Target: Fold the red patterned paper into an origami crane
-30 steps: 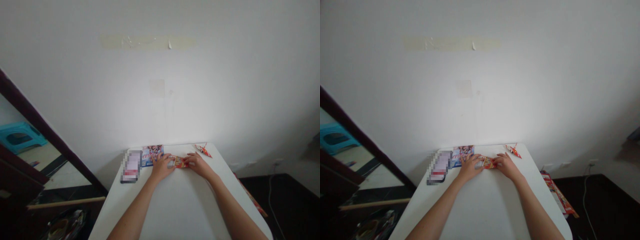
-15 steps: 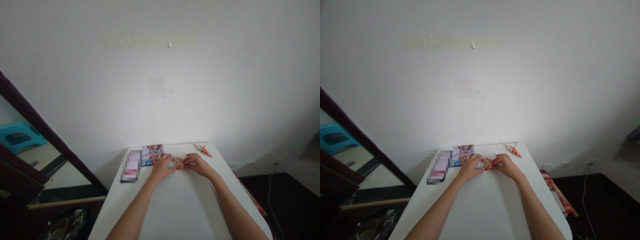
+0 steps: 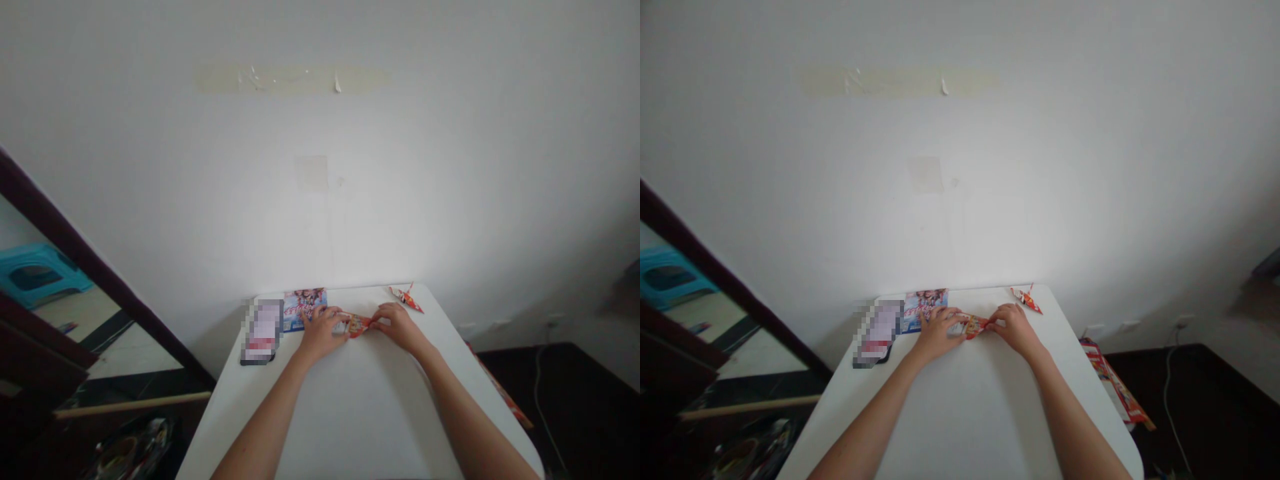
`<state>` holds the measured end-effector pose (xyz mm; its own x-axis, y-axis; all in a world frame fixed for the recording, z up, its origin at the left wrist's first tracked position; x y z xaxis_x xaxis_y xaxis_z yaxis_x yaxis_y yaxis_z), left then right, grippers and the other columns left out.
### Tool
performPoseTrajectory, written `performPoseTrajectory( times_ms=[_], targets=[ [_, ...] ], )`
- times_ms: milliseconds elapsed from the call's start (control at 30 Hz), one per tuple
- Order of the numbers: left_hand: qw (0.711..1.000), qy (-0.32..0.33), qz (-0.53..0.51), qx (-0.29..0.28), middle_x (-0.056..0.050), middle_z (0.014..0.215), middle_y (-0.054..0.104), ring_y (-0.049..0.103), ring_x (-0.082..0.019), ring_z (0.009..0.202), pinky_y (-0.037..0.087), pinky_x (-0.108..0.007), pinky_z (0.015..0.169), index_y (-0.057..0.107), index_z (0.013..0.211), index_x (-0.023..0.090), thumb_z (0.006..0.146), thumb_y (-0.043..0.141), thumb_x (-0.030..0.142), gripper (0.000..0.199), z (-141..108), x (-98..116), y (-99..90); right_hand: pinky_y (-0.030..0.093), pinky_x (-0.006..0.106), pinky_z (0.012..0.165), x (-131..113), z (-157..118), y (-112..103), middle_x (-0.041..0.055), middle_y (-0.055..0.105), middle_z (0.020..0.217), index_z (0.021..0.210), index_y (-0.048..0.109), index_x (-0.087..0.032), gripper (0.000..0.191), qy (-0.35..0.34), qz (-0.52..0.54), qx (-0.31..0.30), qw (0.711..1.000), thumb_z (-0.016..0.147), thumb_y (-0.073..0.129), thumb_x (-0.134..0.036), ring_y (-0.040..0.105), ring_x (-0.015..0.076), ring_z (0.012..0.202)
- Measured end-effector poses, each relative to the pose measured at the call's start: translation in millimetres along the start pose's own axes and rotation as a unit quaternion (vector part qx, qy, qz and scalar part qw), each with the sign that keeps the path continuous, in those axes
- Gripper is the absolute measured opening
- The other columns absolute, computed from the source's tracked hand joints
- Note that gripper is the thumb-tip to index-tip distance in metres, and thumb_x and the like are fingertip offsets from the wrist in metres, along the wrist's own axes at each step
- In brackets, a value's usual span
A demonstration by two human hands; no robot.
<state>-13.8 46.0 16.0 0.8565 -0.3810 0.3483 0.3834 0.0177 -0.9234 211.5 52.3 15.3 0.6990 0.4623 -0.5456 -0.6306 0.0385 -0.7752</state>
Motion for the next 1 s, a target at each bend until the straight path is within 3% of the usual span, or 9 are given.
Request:
performPoseTrajectory(
  times_ms=[300,500,733,1000],
  targets=[
    [1.000,0.002,-0.001,0.004,0.002,0.140,0.058,0.039,-0.034,0.137,0.007,-0.078,0.115,0.067,0.121,0.045,0.078,0.075,0.045,0.044,-0.3,1.7,-0.8,0.040,0.035,0.096,-8.8,-0.5,9.3,0.0057,0.073,0.095,0.086,0.074,-0.022,0.022,0.070,-0.091,0.049,0.992,0.091,0.062,-0.040,0.062,0.0226,0.099],
    [1.000,-0.004,-0.012,-0.002,0.002,0.140,0.059,0.038,-0.034,0.137,0.007,-0.076,0.116,0.067,0.121,0.046,0.079,0.074,0.043,0.043,-0.5,3.6,-2.7,0.032,0.044,0.108,-19.2,-4.2,10.3,0.0060,0.072,0.100,0.091,0.073,-0.024,0.020,0.108,-0.140,0.063,0.982,0.093,0.061,-0.039,0.059,0.0246,0.106],
    [1.000,-0.011,-0.018,0.000,0.001,0.139,0.060,0.039,-0.035,0.136,0.014,-0.076,0.114,0.072,0.113,0.044,0.082,0.070,0.055,0.033,0.3,6.1,-4.7,0.027,0.050,0.112,-22.1,-4.4,11.1,0.0057,0.070,0.101,0.093,0.073,-0.023,0.020,0.132,-0.141,0.058,0.979,0.093,0.061,-0.039,0.057,0.0260,0.110],
    [1.000,-0.016,-0.017,0.007,0.001,0.139,0.060,0.039,-0.035,0.136,0.012,-0.079,0.112,0.072,0.112,0.044,0.080,0.073,0.053,0.033,1.5,4.9,-1.5,0.023,0.055,0.114,-20.7,-3.3,15.0,0.0074,0.069,0.102,0.094,0.075,-0.024,0.022,0.153,-0.148,0.061,0.975,0.093,0.061,-0.041,0.056,0.0272,0.113]
  ],
)
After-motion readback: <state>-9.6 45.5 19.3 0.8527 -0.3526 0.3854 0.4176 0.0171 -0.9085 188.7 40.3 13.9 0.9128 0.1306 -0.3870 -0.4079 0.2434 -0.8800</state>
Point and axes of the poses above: each hand's wrist, its own z-axis towards the middle knuckle, its own y-axis out of the palm, x = y × z, the point moved 5 cm from there along z, towards the middle knuckle
